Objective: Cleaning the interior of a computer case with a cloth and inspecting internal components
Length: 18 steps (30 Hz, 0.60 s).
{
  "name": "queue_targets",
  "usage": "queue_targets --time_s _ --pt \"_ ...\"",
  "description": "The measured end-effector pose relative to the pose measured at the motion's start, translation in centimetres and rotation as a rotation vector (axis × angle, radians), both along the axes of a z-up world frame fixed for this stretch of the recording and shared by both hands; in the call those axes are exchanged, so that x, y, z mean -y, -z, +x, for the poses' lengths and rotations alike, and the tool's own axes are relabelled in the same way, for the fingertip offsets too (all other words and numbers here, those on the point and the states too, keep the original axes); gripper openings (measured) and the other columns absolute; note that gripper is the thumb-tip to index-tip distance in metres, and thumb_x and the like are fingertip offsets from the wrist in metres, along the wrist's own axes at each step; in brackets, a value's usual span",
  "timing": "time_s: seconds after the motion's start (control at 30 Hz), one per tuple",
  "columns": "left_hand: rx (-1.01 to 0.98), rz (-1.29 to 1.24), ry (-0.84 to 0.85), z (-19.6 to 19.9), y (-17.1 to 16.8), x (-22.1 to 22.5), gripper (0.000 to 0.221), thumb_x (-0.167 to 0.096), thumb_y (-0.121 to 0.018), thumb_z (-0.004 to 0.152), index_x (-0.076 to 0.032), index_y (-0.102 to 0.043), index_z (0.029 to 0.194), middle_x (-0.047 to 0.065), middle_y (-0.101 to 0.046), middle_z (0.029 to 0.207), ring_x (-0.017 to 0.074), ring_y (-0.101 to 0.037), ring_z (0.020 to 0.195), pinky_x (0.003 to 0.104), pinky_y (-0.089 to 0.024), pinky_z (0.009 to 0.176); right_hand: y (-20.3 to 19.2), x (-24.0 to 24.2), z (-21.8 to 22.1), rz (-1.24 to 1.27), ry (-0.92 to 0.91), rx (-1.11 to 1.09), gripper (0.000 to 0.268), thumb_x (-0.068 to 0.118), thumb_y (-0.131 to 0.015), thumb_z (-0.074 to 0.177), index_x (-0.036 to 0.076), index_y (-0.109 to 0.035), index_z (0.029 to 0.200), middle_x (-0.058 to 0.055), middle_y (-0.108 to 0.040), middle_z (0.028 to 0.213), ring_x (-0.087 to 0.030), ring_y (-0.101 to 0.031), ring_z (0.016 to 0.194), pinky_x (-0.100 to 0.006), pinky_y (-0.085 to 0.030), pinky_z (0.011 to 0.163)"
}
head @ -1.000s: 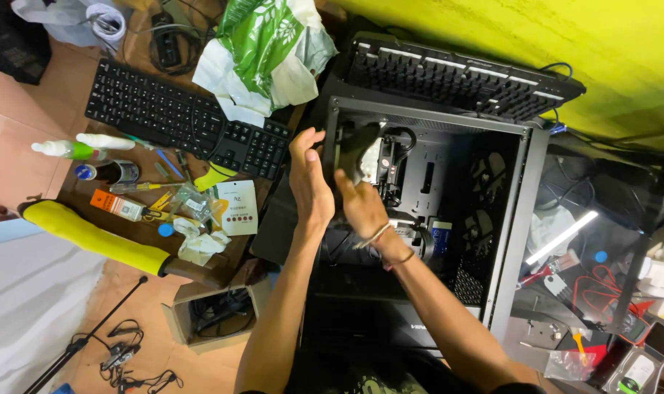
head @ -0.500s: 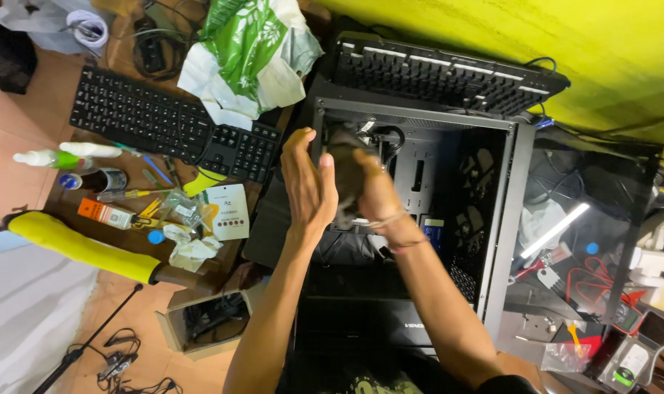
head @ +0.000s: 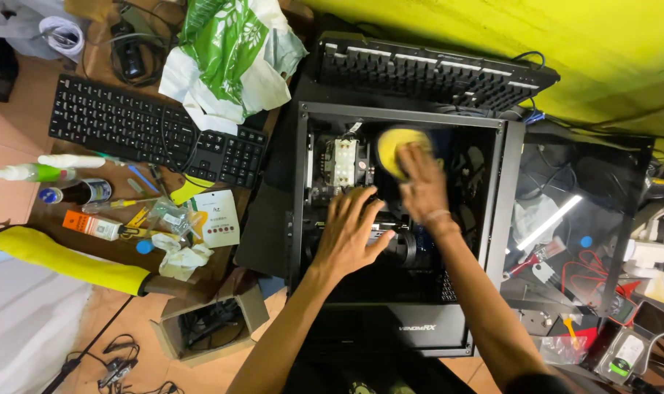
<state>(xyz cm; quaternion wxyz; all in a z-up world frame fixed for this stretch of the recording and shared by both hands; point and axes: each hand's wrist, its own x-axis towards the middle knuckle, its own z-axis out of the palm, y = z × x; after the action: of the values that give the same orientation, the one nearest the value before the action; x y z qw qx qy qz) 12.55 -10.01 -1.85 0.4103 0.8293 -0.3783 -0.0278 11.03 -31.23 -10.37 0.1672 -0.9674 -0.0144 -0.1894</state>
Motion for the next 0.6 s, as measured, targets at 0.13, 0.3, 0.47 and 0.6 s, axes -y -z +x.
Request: queue_targets --time_s 0.13,0.3,0.47,0.6 --pt "0.022 0.019 -0.023 0.1 0.6 -0.1 0.042 -0.035 -0.051 0.080 -0.005 -0.048 0.108 0.017 -0.043 0.118 0.0320 -0.042 0.110 0.050 -0.029 0.089 2.2 -0.3 1.1 -0.244 -0.046 -0.362 0.054 0.029 -0.033 0.081 0.014 -0.030 0.133 -0.007 -0.022 0.142 -0.035 -0.019 0.127 -0.050 -0.022 0.098" --pt "0.025 0.015 -0.038 0.2 0.8 0.1 0.041 -0.036 -0.050 0.080 -0.006 -0.048 0.108 0.015 -0.044 0.116 0.0307 -0.044 0.106 0.048 -0.029 0.088 4.2 1.1 0.4 -0.252 0.264 -0.432 0.059 0.031 -0.040 0.081 0.012 -0.026 0.136 -0.012 -0.026 0.139 -0.033 -0.023 0.125 -0.046 -0.023 0.099" --pt "-0.041 -0.032 -0.048 0.2 0.5 0.2 0.038 -0.034 -0.053 0.078 -0.006 -0.051 0.104 0.015 -0.047 0.113 0.0295 -0.046 0.103 0.045 -0.033 0.084 3.7 -0.1 0.2 -0.287 0.280 -0.498 0.063 0.037 -0.031 0.082 0.008 -0.019 0.137 -0.011 -0.017 0.141 -0.031 -0.016 0.128 -0.047 -0.018 0.099" --pt "-0.018 -0.029 -0.069 0.1 0.4 0.4 0.037 -0.033 -0.054 0.077 -0.008 -0.051 0.104 0.012 -0.048 0.112 0.0271 -0.049 0.101 0.041 -0.035 0.081 5.9 0.1 -3.5 -0.377 0.190 -0.519 0.059 0.037 -0.039 0.082 0.020 -0.027 0.136 0.002 -0.029 0.139 -0.025 -0.019 0.129 -0.041 -0.020 0.103"
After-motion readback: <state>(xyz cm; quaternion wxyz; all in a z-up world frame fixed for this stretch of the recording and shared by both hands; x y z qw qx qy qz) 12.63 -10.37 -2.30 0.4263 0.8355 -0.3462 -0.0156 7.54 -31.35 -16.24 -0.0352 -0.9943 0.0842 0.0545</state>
